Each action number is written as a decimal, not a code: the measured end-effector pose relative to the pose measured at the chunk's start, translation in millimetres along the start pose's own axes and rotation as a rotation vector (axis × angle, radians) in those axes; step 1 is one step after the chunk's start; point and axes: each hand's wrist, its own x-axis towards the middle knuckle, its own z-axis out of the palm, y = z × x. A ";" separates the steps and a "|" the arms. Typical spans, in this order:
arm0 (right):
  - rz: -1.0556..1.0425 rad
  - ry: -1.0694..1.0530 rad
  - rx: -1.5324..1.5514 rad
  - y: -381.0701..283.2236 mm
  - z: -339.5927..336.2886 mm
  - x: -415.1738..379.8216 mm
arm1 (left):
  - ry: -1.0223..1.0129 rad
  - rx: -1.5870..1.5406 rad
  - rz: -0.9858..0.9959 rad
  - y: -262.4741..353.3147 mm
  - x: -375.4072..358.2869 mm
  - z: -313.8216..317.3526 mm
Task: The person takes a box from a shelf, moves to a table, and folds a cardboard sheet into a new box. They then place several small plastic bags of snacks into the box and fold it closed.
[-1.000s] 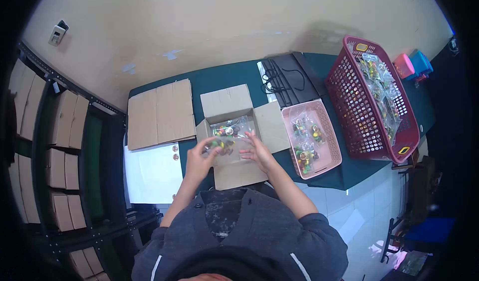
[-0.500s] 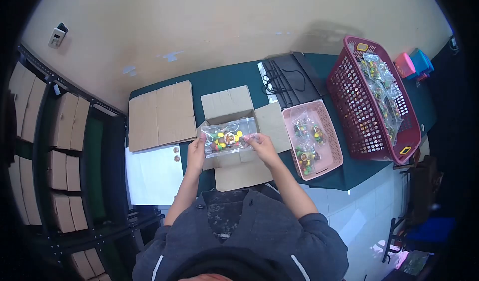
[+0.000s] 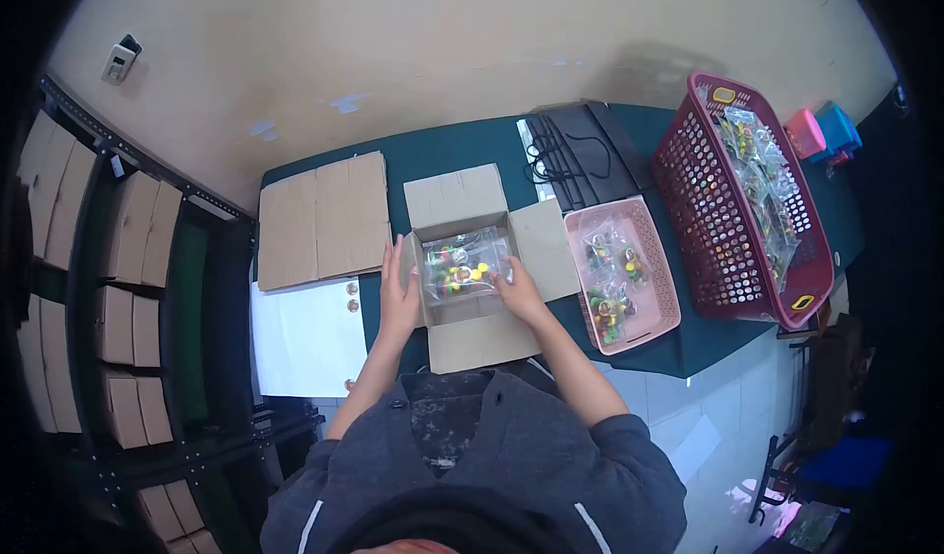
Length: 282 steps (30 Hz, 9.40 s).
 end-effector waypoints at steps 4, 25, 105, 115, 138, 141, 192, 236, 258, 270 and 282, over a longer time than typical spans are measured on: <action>-0.066 0.105 -0.533 -11.9 12.0 -15.0 | -0.097 0.057 0.087 -7.8 -6.1 15.0; 0.023 0.862 -0.390 13.4 -142.8 -36.2 | -0.728 0.372 -0.138 -47.9 -23.8 65.6; -0.132 -0.008 0.719 -74.6 25.4 -56.5 | -0.400 -0.444 -0.063 45.5 -31.2 13.5; -0.177 -0.154 0.671 -78.2 17.9 -62.5 | -0.186 -0.455 -0.226 46.9 -34.2 18.5; -0.336 -0.343 0.297 -81.7 -3.8 -58.8 | -0.348 -0.476 -0.119 33.2 -1.8 -10.3; -0.339 -0.480 0.314 -87.9 -16.6 -60.0 | -0.488 -0.478 -0.146 35.7 3.1 -22.0; 0.304 -0.182 0.521 -17.8 -4.4 -14.3 | -0.234 -0.124 0.034 55.0 1.2 -23.0; -0.180 0.154 -0.575 12.6 4.8 -2.3 | -0.312 0.216 0.057 -11.7 -21.1 37.2; 0.160 0.923 -0.860 116.7 -168.6 1.6 | -0.617 0.204 0.075 -36.9 -30.8 50.6; 0.057 1.055 -0.366 109.4 -210.9 -16.6 | -0.511 0.155 0.036 -14.4 -21.4 29.9; -0.215 0.331 0.652 -68.0 -67.8 -55.8 | -0.493 -0.564 -0.288 29.2 -6.2 32.7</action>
